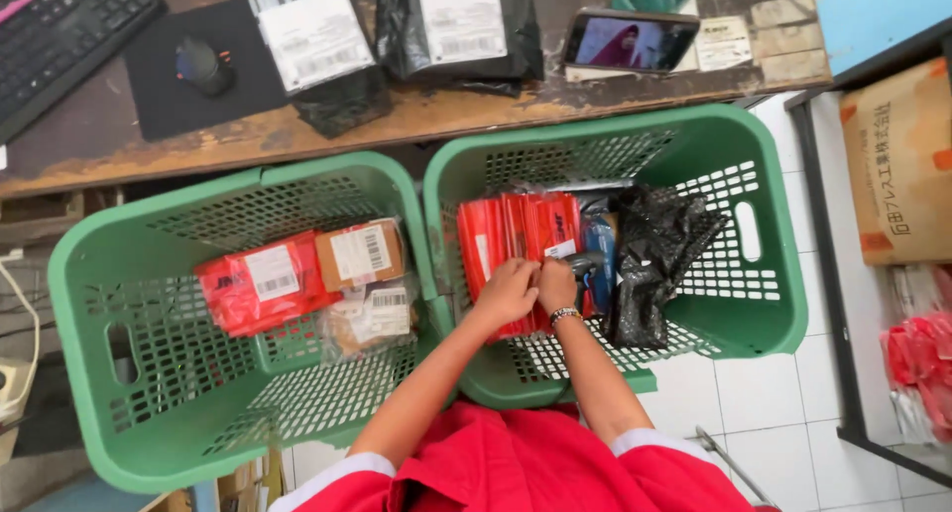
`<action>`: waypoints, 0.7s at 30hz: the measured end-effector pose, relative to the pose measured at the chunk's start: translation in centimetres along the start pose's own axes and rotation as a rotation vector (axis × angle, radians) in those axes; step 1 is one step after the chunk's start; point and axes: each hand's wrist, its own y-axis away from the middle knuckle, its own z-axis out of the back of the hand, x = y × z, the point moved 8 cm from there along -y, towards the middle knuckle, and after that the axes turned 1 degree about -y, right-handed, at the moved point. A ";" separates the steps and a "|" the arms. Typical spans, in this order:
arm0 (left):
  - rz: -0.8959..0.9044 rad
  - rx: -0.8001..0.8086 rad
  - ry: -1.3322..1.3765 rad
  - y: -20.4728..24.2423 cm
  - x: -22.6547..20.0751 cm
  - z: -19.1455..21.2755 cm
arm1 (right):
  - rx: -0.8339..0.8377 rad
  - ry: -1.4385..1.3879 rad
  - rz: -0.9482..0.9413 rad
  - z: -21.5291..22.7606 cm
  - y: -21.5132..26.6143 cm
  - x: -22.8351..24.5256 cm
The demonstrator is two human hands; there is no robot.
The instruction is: The person repeatedly picks red and brown packages from a green basket, scans their barcodes with a handheld scanner, and places them back into the basket. The process is repeated for multiple packages throughout the clip.
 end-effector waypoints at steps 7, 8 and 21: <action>0.191 0.077 0.053 -2.4 5.1 -4.3 | -0.146 -0.102 0.099 1.4 -0.5 -0.3; 0.192 0.085 0.055 -2.5 5.4 -4.6 | -0.133 -0.124 0.084 1.2 -0.6 -0.8; 0.250 0.158 0.120 -2.6 5.8 -5.4 | -0.096 0.184 0.118 4.2 -1.9 1.5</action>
